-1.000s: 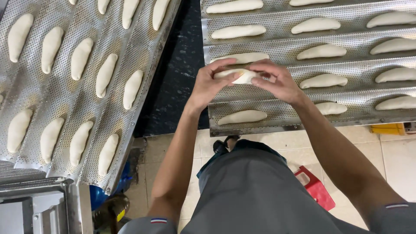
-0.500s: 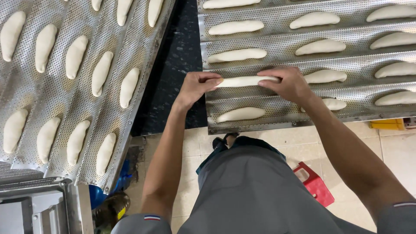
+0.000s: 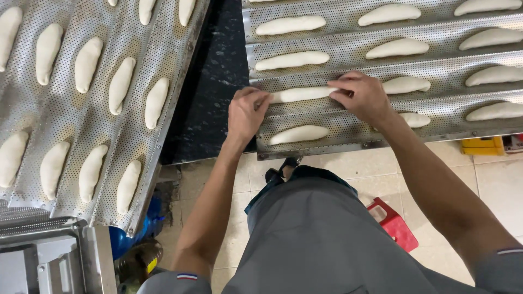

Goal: The recorder organizes rows of shaped bread dough on perforated baking trays at a decorating station.

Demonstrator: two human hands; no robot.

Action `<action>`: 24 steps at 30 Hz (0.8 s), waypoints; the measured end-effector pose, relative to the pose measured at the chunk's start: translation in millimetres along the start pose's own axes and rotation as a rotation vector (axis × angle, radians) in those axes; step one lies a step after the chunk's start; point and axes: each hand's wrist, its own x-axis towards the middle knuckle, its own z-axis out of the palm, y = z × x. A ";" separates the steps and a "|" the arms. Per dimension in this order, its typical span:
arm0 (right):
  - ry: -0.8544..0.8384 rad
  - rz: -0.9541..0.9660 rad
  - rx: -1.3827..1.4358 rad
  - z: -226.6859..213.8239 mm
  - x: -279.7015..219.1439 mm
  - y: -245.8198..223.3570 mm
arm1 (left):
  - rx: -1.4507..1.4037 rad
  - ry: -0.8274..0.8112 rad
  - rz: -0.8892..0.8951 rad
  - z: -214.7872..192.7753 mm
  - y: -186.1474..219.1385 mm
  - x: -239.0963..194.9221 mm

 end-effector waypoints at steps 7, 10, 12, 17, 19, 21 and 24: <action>-0.212 -0.028 0.172 10.6 2.8 -91.8 | -0.229 0.036 -0.095 -26.3 46.1 -26.9; -0.293 -0.138 0.126 37.1 3.0 -113.3 | -0.329 -0.029 -0.195 -21.0 46.7 -45.8; -0.356 -0.181 0.039 52.4 2.2 -114.5 | -0.381 -0.030 -0.172 -13.8 43.3 -54.9; -0.361 -0.114 0.201 24.2 5.1 -114.4 | -0.317 -0.197 -0.322 5.3 46.9 -47.2; -0.363 -0.090 0.261 9.5 -1.7 -108.1 | -0.341 -0.341 -0.437 12.0 50.2 -41.3; -0.298 -0.069 0.194 -0.9 -15.9 -95.2 | -0.672 -0.482 -0.621 17.0 53.1 -37.8; -0.232 -0.067 0.087 11.1 -35.6 -70.7 | -0.369 -0.505 -0.423 16.7 55.6 -36.6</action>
